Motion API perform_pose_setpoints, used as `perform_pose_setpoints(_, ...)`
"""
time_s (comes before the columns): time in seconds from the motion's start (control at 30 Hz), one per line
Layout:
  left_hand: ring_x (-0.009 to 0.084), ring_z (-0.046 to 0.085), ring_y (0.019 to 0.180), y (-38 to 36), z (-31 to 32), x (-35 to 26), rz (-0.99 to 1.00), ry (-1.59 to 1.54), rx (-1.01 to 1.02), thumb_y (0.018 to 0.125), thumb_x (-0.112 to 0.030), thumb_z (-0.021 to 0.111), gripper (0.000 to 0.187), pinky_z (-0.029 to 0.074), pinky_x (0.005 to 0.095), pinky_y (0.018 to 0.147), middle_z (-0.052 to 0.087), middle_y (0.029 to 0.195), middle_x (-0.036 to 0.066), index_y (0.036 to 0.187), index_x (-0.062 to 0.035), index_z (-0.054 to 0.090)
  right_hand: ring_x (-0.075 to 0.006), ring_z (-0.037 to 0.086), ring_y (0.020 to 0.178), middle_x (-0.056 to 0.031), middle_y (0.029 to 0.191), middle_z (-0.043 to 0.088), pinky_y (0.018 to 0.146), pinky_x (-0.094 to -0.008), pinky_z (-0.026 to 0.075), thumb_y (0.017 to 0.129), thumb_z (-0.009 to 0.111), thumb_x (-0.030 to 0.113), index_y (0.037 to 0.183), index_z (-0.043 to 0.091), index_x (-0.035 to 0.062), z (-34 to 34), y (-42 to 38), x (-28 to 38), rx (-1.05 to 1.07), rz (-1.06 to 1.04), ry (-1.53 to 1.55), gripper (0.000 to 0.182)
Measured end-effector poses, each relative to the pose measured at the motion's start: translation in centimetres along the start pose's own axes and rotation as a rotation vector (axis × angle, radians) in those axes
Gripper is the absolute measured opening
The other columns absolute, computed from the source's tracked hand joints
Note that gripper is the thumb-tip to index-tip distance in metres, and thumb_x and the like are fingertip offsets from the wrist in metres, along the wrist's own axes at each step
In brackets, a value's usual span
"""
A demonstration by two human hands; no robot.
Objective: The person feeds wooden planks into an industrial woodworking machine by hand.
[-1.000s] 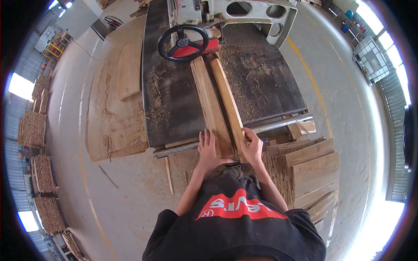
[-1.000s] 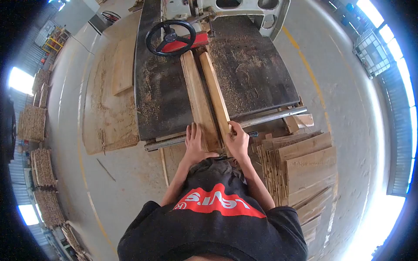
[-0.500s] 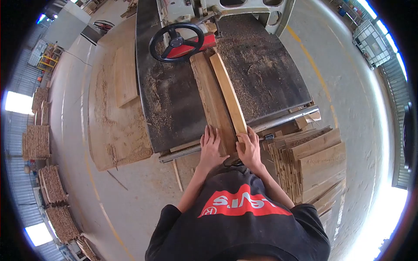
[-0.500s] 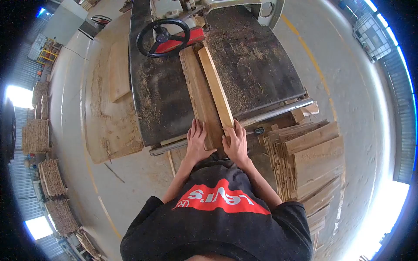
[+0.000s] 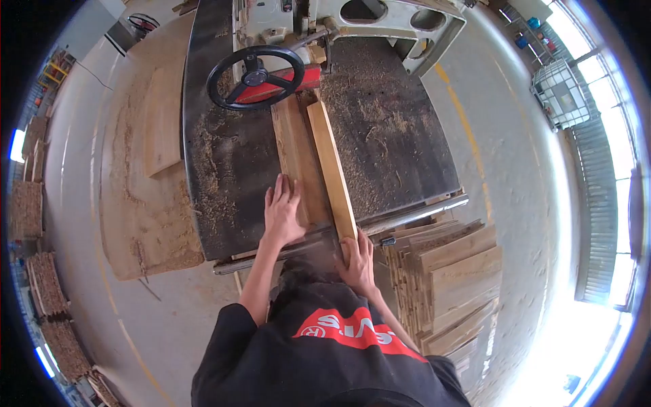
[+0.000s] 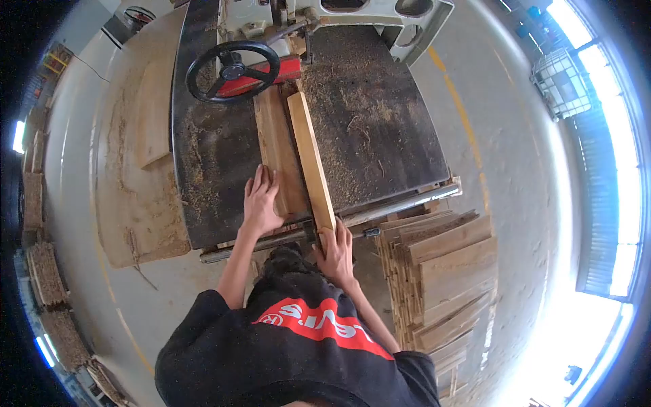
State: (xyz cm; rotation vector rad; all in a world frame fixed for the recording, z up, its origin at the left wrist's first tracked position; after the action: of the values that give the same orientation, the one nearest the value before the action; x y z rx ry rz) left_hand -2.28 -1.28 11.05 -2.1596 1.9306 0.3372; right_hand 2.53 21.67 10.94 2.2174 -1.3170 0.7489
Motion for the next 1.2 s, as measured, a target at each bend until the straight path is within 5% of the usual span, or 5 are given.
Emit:
perform_pose_setpoints(0.63, 0.0386, 0.027, 0.159, 7.0, -2.1, 4.7, -0.014, -0.063, 0.02, 0.05, -0.045, 0.099, 0.118, 0.028, 0.0646, 0.124, 0.046, 0.16, 0.024, 0.152, -0.007, 0.053, -0.0498, 0.046, 0.138, -0.0307, 0.15, 0.047, 0.115, -0.0569, 0.04, 0.084, 0.084, 0.018, 0.13, 0.058, 0.0087, 1.4, -0.1, -0.6, 0.061, 0.121, -0.116, 0.054)
perform_pose_setpoints(0.8, 0.0429, 0.028, 0.158, 8.8, -2.8, 7.3, -0.032, -0.18, -0.142, 0.048, -0.039, 0.1, 0.12, 0.031, 0.0649, 0.122, 0.044, 0.163, 0.018, 0.156, -0.018, 0.05, -0.0517, 0.048, 0.134, -0.032, 0.141, 0.051, 0.111, -0.0581, 0.041, 0.085, 0.083, 0.019, 0.13, 0.057, 0.0076, 1.7, 0.1, -0.7, 0.061, 0.072, -0.143, 0.053)
perform_pose_setpoints(1.07, 0.0472, 0.026, 0.157, 11.0, -4.3, 10.4, -0.021, -0.168, -0.36, 0.051, -0.048, 0.1, 0.11, 0.032, 0.0646, 0.12, 0.041, 0.165, 0.02, 0.147, -0.0131, 0.06, -0.0525, 0.047, 0.134, -0.0329, 0.143, 0.05, 0.113, -0.0589, 0.039, 0.089, 0.08, 0.021, 0.131, 0.058, 0.0056, 1.8, -0.3, -0.7, 0.056, 0.08, -0.157, 0.049)
perform_pose_setpoints(1.17, 0.0492, 0.027, 0.156, 10.4, -6.5, 13.5, -0.014, -0.145, -0.473, 0.057, -0.057, 0.097, 0.104, 0.032, 0.0631, 0.12, 0.041, 0.164, 0.023, 0.141, -0.0068, 0.063, -0.0508, 0.045, 0.139, -0.0319, 0.15, 0.047, 0.115, -0.0577, 0.038, 0.087, 0.081, 0.016, 0.129, 0.057, 0.0057, 1.6, 0.2, 0.3, 0.032, 0.043, -0.154, 0.049)
perform_pose_setpoints(1.2, 0.0503, 0.026, 0.157, 9.9, -7.6, 14.8, -0.044, -0.084, -0.458, 0.069, -0.06, 0.09, 0.097, 0.032, 0.064, 0.12, 0.037, 0.165, 0.028, 0.142, -0.0024, 0.062, -0.0498, 0.045, 0.14, -0.0314, 0.151, 0.047, 0.114, -0.057, 0.039, 0.087, 0.081, 0.014, 0.128, 0.057, 0.0057, 1.5, 0.2, 0.4, 0.024, 0.049, -0.164, 0.049)
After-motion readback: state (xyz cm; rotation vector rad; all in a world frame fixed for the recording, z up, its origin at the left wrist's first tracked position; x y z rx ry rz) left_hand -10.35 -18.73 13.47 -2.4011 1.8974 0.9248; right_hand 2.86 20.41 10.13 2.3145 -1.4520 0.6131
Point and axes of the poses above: each hand's wrist, its own y-axis towards the middle knuckle, its own z-axis out of the palm, x = y × z, the point moved 10 cm from there along y, towards the middle knuckle
